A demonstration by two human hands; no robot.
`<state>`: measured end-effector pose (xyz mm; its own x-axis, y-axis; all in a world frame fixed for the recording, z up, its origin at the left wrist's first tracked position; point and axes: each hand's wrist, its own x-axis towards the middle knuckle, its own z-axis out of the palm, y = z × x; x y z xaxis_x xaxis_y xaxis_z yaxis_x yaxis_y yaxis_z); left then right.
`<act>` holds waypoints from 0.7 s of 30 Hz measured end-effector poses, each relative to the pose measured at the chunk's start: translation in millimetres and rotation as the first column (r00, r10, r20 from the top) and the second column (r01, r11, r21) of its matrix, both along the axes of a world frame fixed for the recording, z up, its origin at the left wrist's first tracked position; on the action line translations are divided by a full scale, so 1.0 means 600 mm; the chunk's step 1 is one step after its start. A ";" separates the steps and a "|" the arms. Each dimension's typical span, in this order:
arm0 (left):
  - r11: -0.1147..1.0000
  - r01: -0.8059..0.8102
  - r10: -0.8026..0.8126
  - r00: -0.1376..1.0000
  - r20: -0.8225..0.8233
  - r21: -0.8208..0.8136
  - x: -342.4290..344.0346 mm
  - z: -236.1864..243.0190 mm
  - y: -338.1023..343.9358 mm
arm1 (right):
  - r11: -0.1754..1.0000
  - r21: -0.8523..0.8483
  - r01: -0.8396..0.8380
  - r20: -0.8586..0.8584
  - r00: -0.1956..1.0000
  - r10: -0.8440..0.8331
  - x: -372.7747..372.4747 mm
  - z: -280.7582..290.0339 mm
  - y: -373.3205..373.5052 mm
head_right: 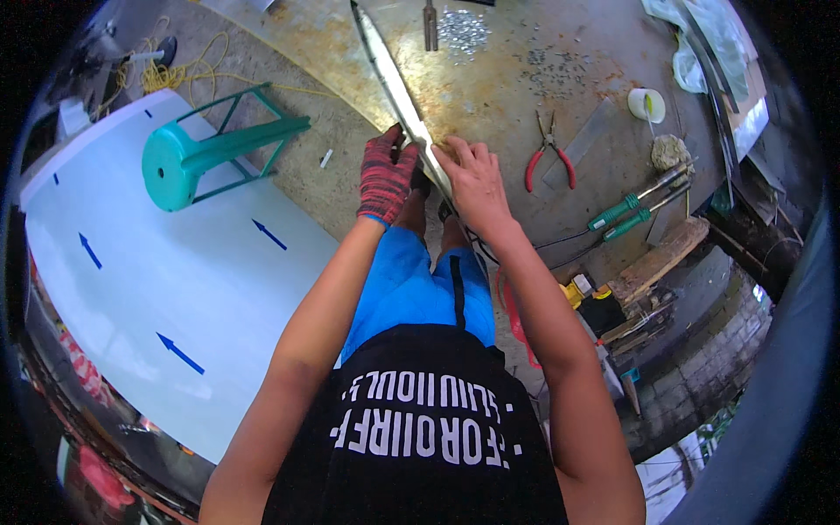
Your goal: The user is soldering together components of a metal sign frame using a soldering iron and solder wire on a workbench.
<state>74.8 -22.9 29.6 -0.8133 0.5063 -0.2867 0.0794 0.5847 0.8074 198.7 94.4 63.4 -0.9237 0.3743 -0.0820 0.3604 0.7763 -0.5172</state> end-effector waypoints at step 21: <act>0.983 -0.185 0.182 0.967 0.178 0.001 0.005 0.003 0.014 | 0.954 0.151 -0.259 0.119 0.963 0.243 -0.011 -0.010 0.004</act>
<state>78.1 -14.7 31.1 -0.8302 0.3589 -0.4266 -0.1727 0.5620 0.8089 192.3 96.6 57.6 -0.9801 0.1470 -0.1336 0.1853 0.9191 -0.3477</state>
